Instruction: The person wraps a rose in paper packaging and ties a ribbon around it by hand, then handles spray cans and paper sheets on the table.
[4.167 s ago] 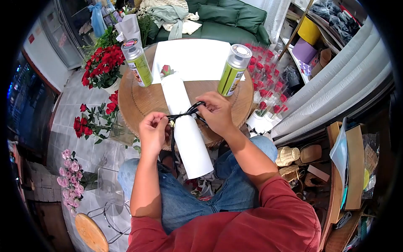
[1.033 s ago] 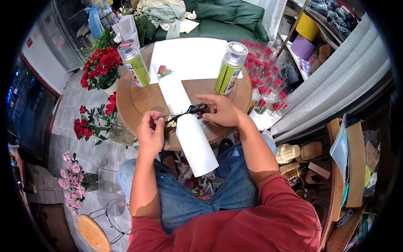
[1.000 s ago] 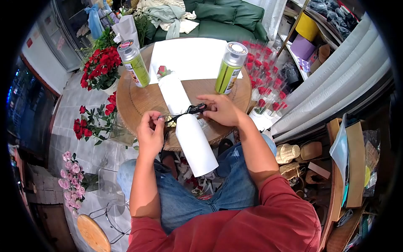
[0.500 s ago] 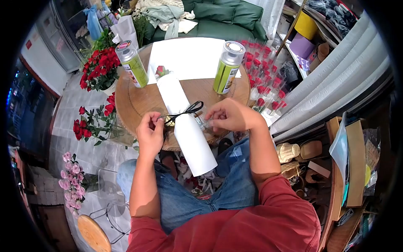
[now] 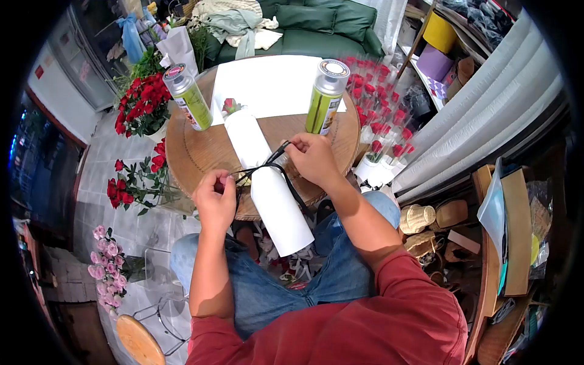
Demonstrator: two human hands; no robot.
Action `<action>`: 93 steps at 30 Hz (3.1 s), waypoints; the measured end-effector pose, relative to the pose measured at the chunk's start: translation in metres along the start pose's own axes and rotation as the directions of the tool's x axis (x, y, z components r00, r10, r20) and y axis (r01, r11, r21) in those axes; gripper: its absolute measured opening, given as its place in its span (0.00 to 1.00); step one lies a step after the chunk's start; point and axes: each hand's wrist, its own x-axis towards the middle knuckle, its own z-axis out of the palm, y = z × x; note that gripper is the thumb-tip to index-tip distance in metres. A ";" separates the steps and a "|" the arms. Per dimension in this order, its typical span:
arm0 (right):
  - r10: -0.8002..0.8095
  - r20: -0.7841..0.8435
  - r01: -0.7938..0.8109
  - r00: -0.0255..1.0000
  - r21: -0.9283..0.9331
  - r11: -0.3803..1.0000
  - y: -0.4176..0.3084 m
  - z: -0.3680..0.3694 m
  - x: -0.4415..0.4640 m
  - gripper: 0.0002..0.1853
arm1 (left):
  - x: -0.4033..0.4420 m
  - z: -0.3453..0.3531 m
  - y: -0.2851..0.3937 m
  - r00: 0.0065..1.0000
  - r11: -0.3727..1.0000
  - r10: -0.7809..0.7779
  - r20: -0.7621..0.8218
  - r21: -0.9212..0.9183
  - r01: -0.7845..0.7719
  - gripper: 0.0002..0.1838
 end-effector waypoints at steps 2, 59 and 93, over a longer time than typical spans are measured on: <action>0.044 -0.004 -0.044 0.999 0.062 0.997 0.000 0.004 0.000 0.08 | -0.002 0.001 0.003 0.999 0.999 -0.039 0.002 -0.003 0.039 0.04; 0.139 0.684 -0.393 0.716 0.230 0.890 -0.041 -0.046 -0.026 0.46 | -0.060 -0.020 0.031 0.897 0.839 -0.344 0.277 -0.339 0.426 0.36; -0.056 0.177 -0.050 0.983 0.543 0.838 -0.036 -0.004 -0.022 0.29 | 0.086 0.039 0.101 0.997 0.995 -0.013 0.080 0.095 0.006 0.50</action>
